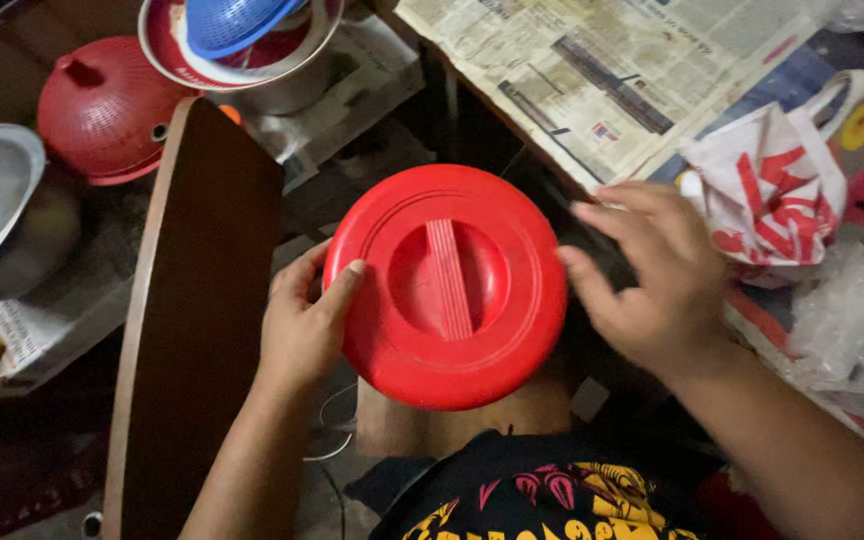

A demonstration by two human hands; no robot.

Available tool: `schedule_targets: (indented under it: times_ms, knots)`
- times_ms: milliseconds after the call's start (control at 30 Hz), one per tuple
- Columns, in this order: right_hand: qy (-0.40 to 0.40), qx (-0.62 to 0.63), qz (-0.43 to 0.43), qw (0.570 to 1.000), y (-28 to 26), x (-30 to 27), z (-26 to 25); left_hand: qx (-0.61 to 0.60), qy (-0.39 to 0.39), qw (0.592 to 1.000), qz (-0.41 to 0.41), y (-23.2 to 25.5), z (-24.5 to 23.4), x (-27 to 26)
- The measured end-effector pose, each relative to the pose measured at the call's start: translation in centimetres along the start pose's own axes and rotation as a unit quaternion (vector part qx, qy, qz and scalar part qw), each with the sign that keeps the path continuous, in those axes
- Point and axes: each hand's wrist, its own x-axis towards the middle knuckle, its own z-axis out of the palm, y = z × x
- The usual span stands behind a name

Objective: The person places packaged snacks, including cookies and noodles, into a clear plastic container. They then wipe the container's red lid with a white cloth and secure it.

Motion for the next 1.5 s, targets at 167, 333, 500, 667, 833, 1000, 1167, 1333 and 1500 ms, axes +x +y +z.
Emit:
schedule_targets:
  times_ms: [167, 333, 500, 667, 833, 1000, 1167, 1333, 1500]
  knots:
    - [-0.026, -0.301, 0.043, 0.952, 1.5, -0.5, -3.6, 0.186, 0.124, 0.963, 0.153, 3.7, 0.0, -1.0]
    - [-0.094, -0.279, 0.144, 0.945, 7.3, -4.2, -3.4, 0.229, 0.132, 0.921, 0.286, 9.0, 2.4, -1.8]
    - [-0.084, -0.228, 0.162, 0.957, 11.5, -7.3, -3.0, 0.153, 0.072, 0.916, 0.365, 12.0, 6.1, -3.2]
    - [0.031, -0.195, 0.082, 0.977, 9.1, -4.3, -5.1, -0.004, -0.073, 0.936, 0.345, 13.0, 9.1, -4.8]
    - [0.073, 0.024, 0.088, 0.993, 2.7, -0.6, -6.6, -0.242, -0.232, 0.927, 0.167, 13.3, 11.9, -3.9]
    - [-0.047, 0.463, 0.267, 0.844, -0.3, 0.1, -5.4, -0.496, -0.276, 0.815, 0.114, 12.6, 12.2, -2.6]
    - [-0.089, 0.449, 0.250, 0.853, -1.7, 1.1, -3.0, -0.512, -0.221, 0.830, 0.011, 12.1, 11.2, -3.3]
    - [-0.038, 0.382, 0.070, 0.921, -3.9, 3.7, -2.1, -0.510, -0.101, 0.853, 0.031, 11.3, 8.7, -2.7]
    - [-0.167, 0.571, 0.178, 0.784, -6.6, 4.9, -1.1, -0.476, -0.126, 0.869, 0.047, 10.2, 7.5, -3.0]
